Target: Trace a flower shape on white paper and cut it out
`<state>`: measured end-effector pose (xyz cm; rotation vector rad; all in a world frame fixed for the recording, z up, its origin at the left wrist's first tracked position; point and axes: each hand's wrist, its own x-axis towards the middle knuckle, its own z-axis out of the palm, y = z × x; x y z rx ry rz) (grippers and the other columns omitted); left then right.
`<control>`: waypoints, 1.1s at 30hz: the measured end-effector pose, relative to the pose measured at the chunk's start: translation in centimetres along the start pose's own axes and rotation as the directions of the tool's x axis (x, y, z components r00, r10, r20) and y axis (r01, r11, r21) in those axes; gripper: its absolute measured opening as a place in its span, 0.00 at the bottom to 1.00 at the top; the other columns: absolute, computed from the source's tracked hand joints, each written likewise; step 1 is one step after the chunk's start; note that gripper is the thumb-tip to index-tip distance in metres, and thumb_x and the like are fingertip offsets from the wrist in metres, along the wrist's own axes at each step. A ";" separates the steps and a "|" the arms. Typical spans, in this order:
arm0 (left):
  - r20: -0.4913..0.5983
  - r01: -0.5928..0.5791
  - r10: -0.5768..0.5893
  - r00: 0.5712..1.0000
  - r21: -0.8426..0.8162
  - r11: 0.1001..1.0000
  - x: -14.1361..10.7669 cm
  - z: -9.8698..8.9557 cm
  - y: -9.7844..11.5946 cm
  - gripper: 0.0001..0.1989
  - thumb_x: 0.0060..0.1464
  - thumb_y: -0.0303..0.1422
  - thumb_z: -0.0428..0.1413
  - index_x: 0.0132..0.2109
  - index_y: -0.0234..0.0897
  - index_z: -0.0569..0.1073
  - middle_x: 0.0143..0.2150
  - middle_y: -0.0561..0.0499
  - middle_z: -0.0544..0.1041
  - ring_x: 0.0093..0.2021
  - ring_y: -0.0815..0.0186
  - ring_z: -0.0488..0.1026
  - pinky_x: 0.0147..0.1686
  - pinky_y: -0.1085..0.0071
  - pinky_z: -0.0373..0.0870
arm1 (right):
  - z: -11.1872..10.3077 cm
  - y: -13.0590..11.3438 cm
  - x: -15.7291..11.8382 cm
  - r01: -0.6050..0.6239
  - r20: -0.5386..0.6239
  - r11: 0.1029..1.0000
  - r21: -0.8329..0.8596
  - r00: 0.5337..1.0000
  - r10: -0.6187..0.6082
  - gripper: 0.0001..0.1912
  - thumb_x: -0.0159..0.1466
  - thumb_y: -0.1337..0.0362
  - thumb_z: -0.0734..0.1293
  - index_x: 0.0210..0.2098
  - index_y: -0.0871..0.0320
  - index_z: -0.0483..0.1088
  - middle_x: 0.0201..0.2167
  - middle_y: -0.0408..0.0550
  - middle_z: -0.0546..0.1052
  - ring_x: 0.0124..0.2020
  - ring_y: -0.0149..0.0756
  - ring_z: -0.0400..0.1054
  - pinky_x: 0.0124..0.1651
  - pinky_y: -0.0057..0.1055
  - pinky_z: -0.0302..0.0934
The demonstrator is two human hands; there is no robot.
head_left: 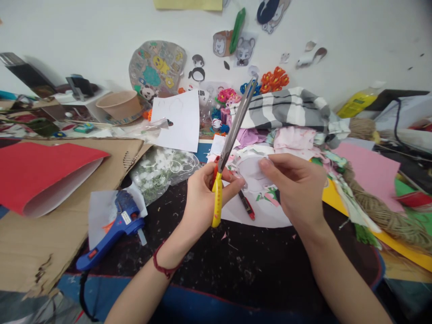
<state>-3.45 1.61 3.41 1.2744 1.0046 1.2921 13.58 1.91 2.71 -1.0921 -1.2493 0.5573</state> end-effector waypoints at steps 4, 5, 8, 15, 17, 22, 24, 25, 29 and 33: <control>-0.003 -0.017 0.017 1.000 0.018 1.000 0.0 -0.1 -0.2 0.12 0.47 0.31 0.68 0.30 0.39 0.70 0.29 0.55 0.76 0.29 0.70 0.72 0.35 0.71 0.73 | 0.0 -0.3 -0.1 0.024 -0.010 0.998 -0.061 1.000 -0.025 0.01 0.60 0.62 0.75 0.32 0.51 0.80 0.28 0.42 0.81 0.29 0.34 0.73 0.33 0.33 0.69; -0.001 -0.019 0.019 1.000 0.016 1.000 0.0 -0.1 -0.2 0.12 0.47 0.31 0.68 0.30 0.39 0.70 0.30 0.55 0.77 0.29 0.70 0.72 0.35 0.71 0.73 | 0.0 -0.3 -0.2 0.024 -0.013 0.998 -0.059 1.000 -0.025 0.01 0.60 0.63 0.75 0.32 0.51 0.80 0.28 0.42 0.81 0.29 0.34 0.74 0.33 0.33 0.69; 0.001 -0.017 0.017 1.000 0.007 1.000 0.0 -0.1 -0.2 0.12 0.47 0.30 0.68 0.30 0.39 0.70 0.30 0.55 0.78 0.29 0.71 0.72 0.34 0.71 0.73 | 0.0 -0.1 -0.1 0.010 -0.017 1.000 0.009 1.000 -0.010 0.01 0.60 0.63 0.75 0.31 0.50 0.80 0.29 0.42 0.81 0.29 0.34 0.74 0.33 0.33 0.70; 0.014 -0.010 0.010 1.000 0.016 1.000 0.1 0.0 0.1 0.13 0.49 0.30 0.67 0.30 0.40 0.68 0.36 0.51 0.83 0.31 0.68 0.76 0.34 0.69 0.74 | -0.2 0.2 0.4 -0.080 -0.006 0.983 0.164 0.997 0.082 0.02 0.58 0.61 0.76 0.31 0.49 0.80 0.28 0.42 0.80 0.27 0.33 0.72 0.25 0.31 0.66; 0.034 0.013 -0.013 0.999 0.002 1.000 0.1 0.1 0.1 0.12 0.49 0.31 0.67 0.30 0.40 0.68 0.38 0.50 0.84 0.33 0.67 0.78 0.36 0.68 0.75 | -0.2 0.1 0.4 -0.098 0.011 0.980 0.173 0.995 0.097 0.02 0.58 0.60 0.76 0.32 0.50 0.80 0.29 0.43 0.81 0.29 0.34 0.73 0.27 0.31 0.67; 0.093 0.071 -0.063 0.994 -0.082 0.994 0.2 0.2 -0.4 0.11 0.49 0.30 0.66 0.29 0.40 0.69 0.34 0.51 0.82 0.34 0.66 0.79 0.39 0.68 0.76 | -0.2 0.1 0.4 -0.107 0.033 0.975 0.195 0.994 0.102 0.02 0.59 0.61 0.75 0.32 0.50 0.80 0.29 0.42 0.81 0.28 0.33 0.73 0.29 0.31 0.67; 0.090 0.078 -0.068 0.994 -0.109 0.991 0.3 0.2 -0.6 0.12 0.49 0.29 0.67 0.30 0.40 0.69 0.30 0.53 0.80 0.33 0.67 0.78 0.39 0.69 0.75 | -0.2 0.1 0.4 -0.109 0.027 0.972 0.206 0.994 0.106 0.01 0.59 0.62 0.76 0.32 0.50 0.80 0.29 0.42 0.81 0.28 0.32 0.72 0.29 0.31 0.67; 0.081 0.077 -0.068 0.994 -0.111 0.991 0.3 0.1 -0.6 0.12 0.48 0.29 0.67 0.30 0.40 0.70 0.30 0.54 0.79 0.33 0.68 0.77 0.39 0.69 0.75 | -0.2 0.2 0.4 -0.100 0.022 0.974 0.202 0.995 0.097 0.01 0.59 0.62 0.76 0.32 0.49 0.80 0.29 0.42 0.81 0.28 0.32 0.73 0.30 0.31 0.68; 0.047 0.063 -0.060 0.997 -0.063 0.996 0.1 0.0 -0.5 0.13 0.46 0.32 0.69 0.30 0.39 0.70 0.29 0.56 0.74 0.31 0.69 0.73 0.36 0.70 0.73 | -0.2 0.4 0.5 0.000 -0.061 0.994 0.110 0.998 0.007 0.02 0.58 0.61 0.76 0.31 0.50 0.80 0.29 0.42 0.81 0.30 0.35 0.74 0.32 0.33 0.70; 0.035 0.024 -0.025 0.999 0.008 1.000 -0.1 0.0 -0.4 0.14 0.46 0.33 0.69 0.30 0.38 0.70 0.27 0.57 0.71 0.27 0.72 0.66 0.29 0.73 0.66 | -0.2 0.5 0.3 0.049 -0.109 0.998 0.039 0.993 -0.044 0.02 0.58 0.62 0.76 0.32 0.50 0.80 0.28 0.42 0.80 0.29 0.35 0.73 0.30 0.32 0.68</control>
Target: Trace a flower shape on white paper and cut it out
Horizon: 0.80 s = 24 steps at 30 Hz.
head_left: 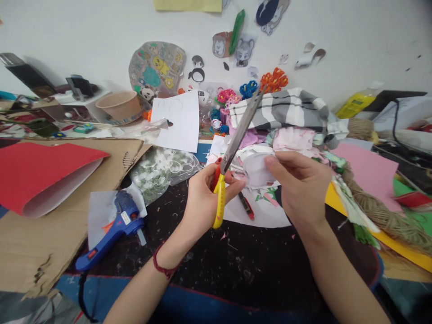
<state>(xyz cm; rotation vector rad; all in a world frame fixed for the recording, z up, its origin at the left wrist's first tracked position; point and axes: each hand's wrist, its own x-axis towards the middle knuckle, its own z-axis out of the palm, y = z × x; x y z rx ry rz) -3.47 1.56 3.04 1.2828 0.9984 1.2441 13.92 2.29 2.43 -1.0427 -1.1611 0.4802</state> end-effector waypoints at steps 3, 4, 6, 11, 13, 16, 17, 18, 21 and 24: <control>0.013 -0.019 0.019 1.000 0.015 1.000 0.0 0.0 -0.1 0.13 0.48 0.33 0.69 0.31 0.38 0.71 0.26 0.58 0.69 0.25 0.74 0.61 0.26 0.75 0.61 | 0.0 -0.1 -0.1 0.003 0.009 1.000 -0.010 1.000 -0.003 0.02 0.59 0.62 0.76 0.32 0.50 0.80 0.28 0.42 0.80 0.29 0.34 0.73 0.31 0.32 0.69; 0.015 -0.024 0.024 1.000 0.010 1.000 0.0 0.0 -0.2 0.13 0.48 0.33 0.69 0.31 0.38 0.71 0.26 0.58 0.69 0.25 0.74 0.60 0.26 0.75 0.61 | 0.0 -0.1 -0.2 0.007 0.005 1.000 -0.017 1.000 -0.007 0.02 0.59 0.62 0.76 0.32 0.50 0.80 0.28 0.42 0.80 0.30 0.34 0.73 0.31 0.32 0.70; 0.010 -0.037 0.038 0.999 -0.005 0.999 0.0 0.0 -0.3 0.13 0.48 0.32 0.69 0.30 0.37 0.71 0.25 0.59 0.67 0.25 0.75 0.60 0.26 0.76 0.60 | 0.0 -0.1 -0.2 0.024 -0.004 0.999 -0.039 1.000 -0.024 0.03 0.59 0.62 0.76 0.33 0.51 0.80 0.29 0.42 0.81 0.30 0.34 0.73 0.32 0.32 0.70; -0.011 -0.041 0.041 0.999 -0.019 0.999 0.0 0.1 -0.4 0.13 0.47 0.30 0.69 0.30 0.37 0.71 0.26 0.59 0.68 0.25 0.75 0.61 0.26 0.77 0.61 | 0.1 0.0 -0.3 0.050 -0.005 0.996 -0.068 0.999 -0.050 0.03 0.59 0.63 0.76 0.33 0.53 0.80 0.27 0.42 0.80 0.27 0.33 0.73 0.30 0.31 0.69; -0.021 -0.045 0.045 0.999 -0.013 0.999 0.0 0.2 -0.3 0.13 0.47 0.29 0.69 0.30 0.37 0.71 0.25 0.59 0.68 0.25 0.75 0.61 0.26 0.77 0.61 | 0.1 -0.1 -0.4 0.048 -0.006 0.996 -0.071 0.999 -0.048 0.02 0.59 0.63 0.76 0.32 0.53 0.80 0.26 0.42 0.80 0.26 0.33 0.72 0.29 0.31 0.68; -0.042 -0.059 0.059 0.997 0.003 0.998 0.1 0.3 -0.3 0.12 0.47 0.28 0.69 0.29 0.37 0.71 0.24 0.60 0.67 0.24 0.76 0.60 0.26 0.77 0.61 | 0.1 -0.2 -0.5 0.043 -0.017 0.996 -0.076 0.999 -0.045 0.03 0.59 0.61 0.76 0.33 0.53 0.80 0.26 0.43 0.80 0.26 0.33 0.72 0.28 0.32 0.68; -0.050 -0.063 0.063 0.997 0.006 0.998 0.1 0.3 -0.2 0.12 0.47 0.28 0.69 0.29 0.37 0.71 0.24 0.60 0.68 0.24 0.76 0.60 0.25 0.77 0.61 | 0.1 -0.2 -0.6 0.040 -0.018 0.996 -0.081 0.999 -0.042 0.04 0.59 0.61 0.76 0.33 0.53 0.80 0.27 0.43 0.80 0.26 0.34 0.72 0.28 0.32 0.69; -0.056 -0.064 0.064 0.996 0.007 0.998 0.1 0.3 -0.2 0.12 0.47 0.28 0.69 0.30 0.37 0.71 0.24 0.60 0.68 0.24 0.76 0.60 0.25 0.77 0.61 | 0.1 -0.2 -0.6 0.037 -0.017 0.996 -0.087 0.999 -0.038 0.04 0.59 0.61 0.76 0.33 0.53 0.80 0.27 0.43 0.80 0.27 0.34 0.73 0.29 0.33 0.69; -0.060 -0.070 0.071 0.996 0.011 0.997 0.1 0.3 -0.2 0.11 0.47 0.28 0.69 0.30 0.37 0.71 0.25 0.59 0.70 0.23 0.76 0.59 0.25 0.78 0.61 | 0.1 -0.3 -0.6 0.031 -0.011 0.995 -0.092 0.999 -0.032 0.03 0.59 0.61 0.76 0.33 0.52 0.80 0.28 0.44 0.80 0.27 0.35 0.73 0.30 0.34 0.70; -0.065 -0.089 0.091 0.994 0.029 0.996 0.0 0.3 -0.2 0.11 0.47 0.28 0.68 0.30 0.37 0.72 0.25 0.59 0.71 0.22 0.76 0.59 0.24 0.78 0.61 | 0.2 -0.4 -0.6 0.017 -0.002 0.999 -0.045 1.000 -0.017 0.02 0.59 0.62 0.76 0.32 0.51 0.80 0.27 0.43 0.80 0.27 0.35 0.73 0.29 0.33 0.69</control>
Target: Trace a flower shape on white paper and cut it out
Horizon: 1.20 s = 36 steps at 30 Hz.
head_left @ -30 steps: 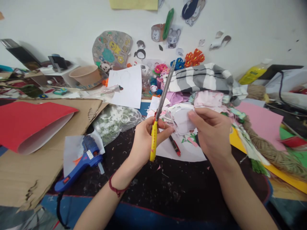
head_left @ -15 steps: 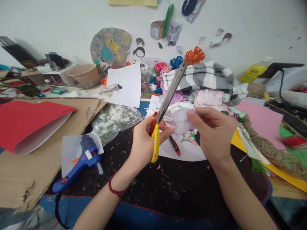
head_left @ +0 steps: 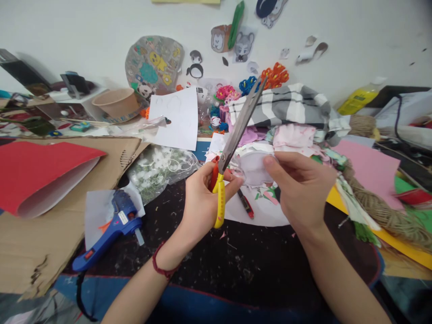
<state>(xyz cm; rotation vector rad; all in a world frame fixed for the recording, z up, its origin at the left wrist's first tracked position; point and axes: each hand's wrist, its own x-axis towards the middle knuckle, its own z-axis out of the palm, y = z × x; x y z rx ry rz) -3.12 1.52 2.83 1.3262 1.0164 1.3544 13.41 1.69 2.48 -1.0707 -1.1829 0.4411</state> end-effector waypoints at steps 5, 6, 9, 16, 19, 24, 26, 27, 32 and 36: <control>-0.040 -0.031 0.032 0.999 0.011 0.999 0.0 0.0 0.0 0.11 0.47 0.29 0.69 0.30 0.38 0.72 0.26 0.58 0.74 0.23 0.76 0.62 0.24 0.77 0.63 | -0.2 -0.5 0.4 -0.193 0.232 0.973 0.124 0.959 0.161 0.04 0.60 0.60 0.75 0.33 0.52 0.80 0.26 0.43 0.79 0.23 0.31 0.70 0.22 0.30 0.64; -0.048 -0.037 0.037 0.998 0.007 0.999 0.0 0.0 0.0 0.11 0.47 0.29 0.69 0.30 0.38 0.72 0.26 0.58 0.74 0.23 0.75 0.62 0.25 0.77 0.63 | -0.2 -0.6 0.4 -0.234 0.293 0.965 0.119 0.937 0.191 0.05 0.60 0.59 0.75 0.32 0.53 0.80 0.25 0.43 0.78 0.22 0.31 0.69 0.22 0.30 0.64; -0.062 -0.047 0.046 0.997 -0.010 0.999 0.0 -0.1 -0.1 0.12 0.47 0.29 0.69 0.30 0.38 0.71 0.26 0.59 0.74 0.24 0.75 0.64 0.26 0.77 0.64 | -0.4 -0.8 0.7 -0.306 0.401 0.949 0.075 0.881 0.252 0.06 0.59 0.59 0.76 0.30 0.54 0.81 0.21 0.42 0.76 0.21 0.30 0.68 0.24 0.30 0.65; -0.089 -0.045 0.043 0.995 -0.024 0.999 -0.1 -0.2 0.1 0.12 0.48 0.30 0.68 0.31 0.38 0.70 0.28 0.58 0.75 0.27 0.73 0.68 0.29 0.75 0.66 | -0.5 -0.8 0.7 -0.383 0.497 0.924 0.017 0.805 0.324 0.03 0.57 0.63 0.77 0.31 0.54 0.82 0.23 0.43 0.80 0.22 0.29 0.71 0.26 0.27 0.68; -0.104 -0.035 0.035 0.994 0.004 0.999 -0.1 -0.2 0.2 0.13 0.47 0.31 0.69 0.30 0.38 0.70 0.28 0.57 0.74 0.28 0.73 0.68 0.28 0.75 0.65 | -0.6 -0.8 0.6 -0.390 0.502 0.921 -0.010 0.795 0.342 0.04 0.57 0.63 0.77 0.32 0.55 0.83 0.26 0.45 0.82 0.23 0.30 0.73 0.26 0.27 0.69; -0.117 -0.028 0.034 0.993 0.053 0.998 -0.2 -0.3 0.1 0.13 0.47 0.32 0.69 0.30 0.38 0.70 0.26 0.58 0.71 0.24 0.74 0.63 0.24 0.76 0.61 | -0.4 -0.9 0.7 -0.372 0.505 0.928 -0.032 0.795 0.337 0.03 0.57 0.63 0.77 0.30 0.55 0.82 0.23 0.44 0.81 0.22 0.30 0.72 0.25 0.26 0.68; -0.116 -0.024 0.030 0.993 0.051 0.998 -0.2 -0.3 0.1 0.13 0.48 0.32 0.68 0.30 0.38 0.69 0.25 0.58 0.71 0.24 0.74 0.63 0.24 0.76 0.62 | -0.4 -0.9 0.7 -0.372 0.503 0.927 -0.038 0.795 0.339 0.03 0.56 0.63 0.77 0.30 0.56 0.82 0.22 0.44 0.81 0.21 0.30 0.72 0.25 0.26 0.68; -0.117 -0.025 0.030 0.993 0.049 0.999 -0.2 -0.3 0.1 0.13 0.48 0.32 0.68 0.30 0.38 0.69 0.25 0.58 0.71 0.24 0.74 0.63 0.25 0.76 0.62 | -0.4 -0.9 0.7 -0.371 0.504 0.928 -0.040 0.794 0.339 0.03 0.56 0.63 0.77 0.29 0.56 0.82 0.22 0.44 0.81 0.22 0.30 0.72 0.25 0.26 0.69; -0.121 -0.029 0.033 0.992 0.038 0.999 -0.2 -0.3 0.2 0.13 0.47 0.32 0.68 0.30 0.38 0.69 0.26 0.58 0.71 0.25 0.73 0.65 0.26 0.75 0.64 | -0.5 -0.8 0.7 -0.359 0.506 0.932 -0.039 0.798 0.329 0.04 0.56 0.62 0.77 0.30 0.56 0.82 0.22 0.44 0.81 0.22 0.31 0.73 0.25 0.27 0.69; -0.120 -0.018 0.022 0.993 0.034 0.999 -0.2 -0.2 0.3 0.13 0.47 0.33 0.68 0.30 0.39 0.70 0.27 0.57 0.73 0.25 0.72 0.67 0.26 0.74 0.65 | -0.6 -0.9 0.7 -0.349 0.502 0.936 -0.053 0.800 0.327 0.06 0.57 0.61 0.77 0.30 0.57 0.82 0.22 0.45 0.81 0.21 0.32 0.73 0.24 0.29 0.69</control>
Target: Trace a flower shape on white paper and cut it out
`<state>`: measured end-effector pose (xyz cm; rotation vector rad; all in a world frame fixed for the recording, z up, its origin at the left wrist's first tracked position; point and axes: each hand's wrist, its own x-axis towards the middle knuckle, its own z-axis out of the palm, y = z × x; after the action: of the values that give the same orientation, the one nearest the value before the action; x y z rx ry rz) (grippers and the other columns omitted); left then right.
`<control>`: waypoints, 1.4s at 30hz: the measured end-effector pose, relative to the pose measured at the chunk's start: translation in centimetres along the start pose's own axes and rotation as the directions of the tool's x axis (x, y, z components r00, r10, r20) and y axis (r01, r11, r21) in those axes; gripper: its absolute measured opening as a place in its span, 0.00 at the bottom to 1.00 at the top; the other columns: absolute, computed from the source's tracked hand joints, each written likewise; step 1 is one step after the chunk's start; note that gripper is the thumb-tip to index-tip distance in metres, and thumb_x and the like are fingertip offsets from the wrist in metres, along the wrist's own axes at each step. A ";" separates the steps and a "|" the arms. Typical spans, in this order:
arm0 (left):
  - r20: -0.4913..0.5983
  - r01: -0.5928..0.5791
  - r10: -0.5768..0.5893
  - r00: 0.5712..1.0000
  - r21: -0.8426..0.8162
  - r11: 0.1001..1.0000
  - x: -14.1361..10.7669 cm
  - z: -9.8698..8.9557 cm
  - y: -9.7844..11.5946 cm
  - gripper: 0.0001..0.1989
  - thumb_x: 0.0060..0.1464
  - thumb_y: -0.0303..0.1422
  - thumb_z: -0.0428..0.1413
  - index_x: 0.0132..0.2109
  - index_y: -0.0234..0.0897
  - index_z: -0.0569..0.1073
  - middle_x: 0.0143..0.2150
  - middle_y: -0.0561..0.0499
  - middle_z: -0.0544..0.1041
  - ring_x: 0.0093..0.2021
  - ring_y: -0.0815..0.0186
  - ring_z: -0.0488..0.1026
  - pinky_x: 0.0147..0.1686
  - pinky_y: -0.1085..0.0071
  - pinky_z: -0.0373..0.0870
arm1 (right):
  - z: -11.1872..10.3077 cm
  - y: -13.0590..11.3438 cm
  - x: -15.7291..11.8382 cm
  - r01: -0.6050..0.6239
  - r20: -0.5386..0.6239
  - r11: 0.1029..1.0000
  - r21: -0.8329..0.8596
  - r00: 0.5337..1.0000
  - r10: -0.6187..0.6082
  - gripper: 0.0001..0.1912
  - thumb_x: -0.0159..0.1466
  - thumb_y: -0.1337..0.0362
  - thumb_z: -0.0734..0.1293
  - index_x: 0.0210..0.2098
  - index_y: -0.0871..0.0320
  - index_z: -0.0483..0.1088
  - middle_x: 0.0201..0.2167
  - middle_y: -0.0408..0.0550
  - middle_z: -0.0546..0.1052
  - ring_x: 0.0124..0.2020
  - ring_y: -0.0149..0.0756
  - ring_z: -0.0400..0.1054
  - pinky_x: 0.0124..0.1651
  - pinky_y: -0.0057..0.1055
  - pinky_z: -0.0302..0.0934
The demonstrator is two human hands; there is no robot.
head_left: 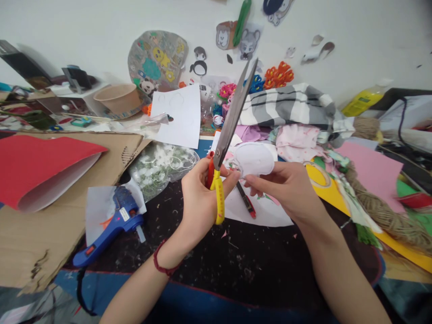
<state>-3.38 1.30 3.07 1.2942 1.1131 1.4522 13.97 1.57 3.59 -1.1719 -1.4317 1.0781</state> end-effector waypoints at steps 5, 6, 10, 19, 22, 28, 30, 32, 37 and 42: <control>-0.002 0.001 -0.001 1.000 0.010 1.000 -0.1 0.0 0.0 0.13 0.47 0.32 0.68 0.30 0.39 0.69 0.26 0.57 0.73 0.25 0.72 0.66 0.26 0.74 0.65 | 0.0 0.0 -0.1 0.000 0.015 1.000 0.006 1.000 0.000 0.07 0.56 0.60 0.77 0.30 0.57 0.81 0.22 0.45 0.80 0.22 0.32 0.72 0.25 0.28 0.69; 0.001 0.000 0.000 1.000 0.006 1.000 -0.1 0.0 0.1 0.13 0.47 0.32 0.68 0.30 0.39 0.69 0.26 0.57 0.73 0.25 0.73 0.66 0.26 0.74 0.65 | 0.0 0.0 -0.1 -0.004 0.017 1.000 0.002 1.000 0.004 0.07 0.56 0.60 0.77 0.29 0.57 0.81 0.21 0.44 0.80 0.22 0.32 0.72 0.25 0.28 0.68; 0.008 -0.004 0.004 1.000 -0.004 1.000 -0.1 0.0 0.0 0.13 0.48 0.31 0.68 0.30 0.39 0.69 0.25 0.58 0.72 0.23 0.74 0.63 0.25 0.75 0.63 | 0.1 0.0 -0.1 -0.022 0.018 1.000 -0.016 1.000 0.022 0.08 0.55 0.61 0.78 0.28 0.58 0.80 0.20 0.44 0.78 0.21 0.31 0.71 0.24 0.27 0.66; 0.023 -0.018 0.018 1.000 -0.002 1.000 -0.1 0.0 0.0 0.14 0.47 0.34 0.69 0.30 0.40 0.70 0.27 0.56 0.76 0.23 0.73 0.65 0.23 0.74 0.63 | 0.2 -0.1 -0.1 -0.023 0.031 1.000 0.006 0.999 0.023 0.05 0.55 0.63 0.77 0.27 0.58 0.80 0.19 0.43 0.78 0.20 0.31 0.71 0.23 0.27 0.67; 0.032 -0.033 0.033 0.999 -0.007 0.999 -0.1 -0.1 0.0 0.12 0.48 0.33 0.69 0.30 0.40 0.71 0.28 0.56 0.78 0.23 0.73 0.64 0.24 0.74 0.64 | 0.2 -0.1 -0.1 -0.023 0.031 0.999 0.026 0.999 0.023 0.04 0.55 0.64 0.77 0.28 0.58 0.80 0.20 0.43 0.78 0.20 0.31 0.71 0.23 0.26 0.67; 0.036 -0.027 0.026 0.999 0.008 1.000 -0.1 -0.1 -0.1 0.11 0.49 0.32 0.68 0.30 0.40 0.71 0.29 0.56 0.79 0.23 0.73 0.65 0.24 0.73 0.65 | 0.0 0.0 -0.1 -0.014 0.002 1.000 0.004 1.000 0.014 0.05 0.56 0.63 0.76 0.30 0.58 0.81 0.20 0.44 0.79 0.20 0.32 0.72 0.24 0.28 0.68; 0.045 -0.030 0.030 0.999 0.012 0.999 -0.1 -0.1 0.0 0.11 0.49 0.32 0.68 0.30 0.40 0.72 0.30 0.55 0.79 0.23 0.73 0.64 0.23 0.73 0.64 | 0.0 0.0 -0.1 -0.016 0.001 1.000 -0.001 1.000 0.016 0.05 0.56 0.63 0.76 0.30 0.58 0.81 0.20 0.44 0.79 0.20 0.32 0.72 0.24 0.28 0.68; 0.056 -0.034 0.032 0.998 0.021 0.999 -0.1 0.0 0.0 0.10 0.49 0.32 0.68 0.31 0.40 0.72 0.31 0.55 0.80 0.22 0.73 0.64 0.23 0.74 0.63 | 0.0 0.0 -0.1 -0.023 0.008 1.000 0.007 1.000 0.022 0.05 0.56 0.63 0.76 0.29 0.58 0.80 0.20 0.44 0.79 0.20 0.32 0.72 0.24 0.28 0.68; 0.051 -0.038 0.037 0.998 0.016 0.999 -0.2 0.0 -0.1 0.11 0.48 0.32 0.69 0.31 0.40 0.72 0.30 0.55 0.79 0.23 0.73 0.65 0.22 0.74 0.62 | 0.1 -0.3 -0.2 -0.033 0.014 0.999 0.018 0.999 0.033 0.06 0.55 0.62 0.77 0.28 0.58 0.80 0.20 0.44 0.79 0.21 0.32 0.73 0.24 0.28 0.69; 0.034 -0.034 0.033 0.999 0.027 0.999 -0.2 -0.1 -0.1 0.11 0.49 0.33 0.68 0.32 0.40 0.72 0.30 0.55 0.79 0.23 0.72 0.66 0.21 0.74 0.60 | 0.2 -0.3 -0.2 -0.045 0.020 0.999 0.019 0.999 0.045 0.09 0.53 0.61 0.78 0.30 0.58 0.80 0.23 0.45 0.80 0.23 0.35 0.75 0.26 0.29 0.71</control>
<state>-3.42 1.14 2.97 1.3576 1.0978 1.4390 13.74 1.35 3.81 -1.1882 -1.4125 1.1349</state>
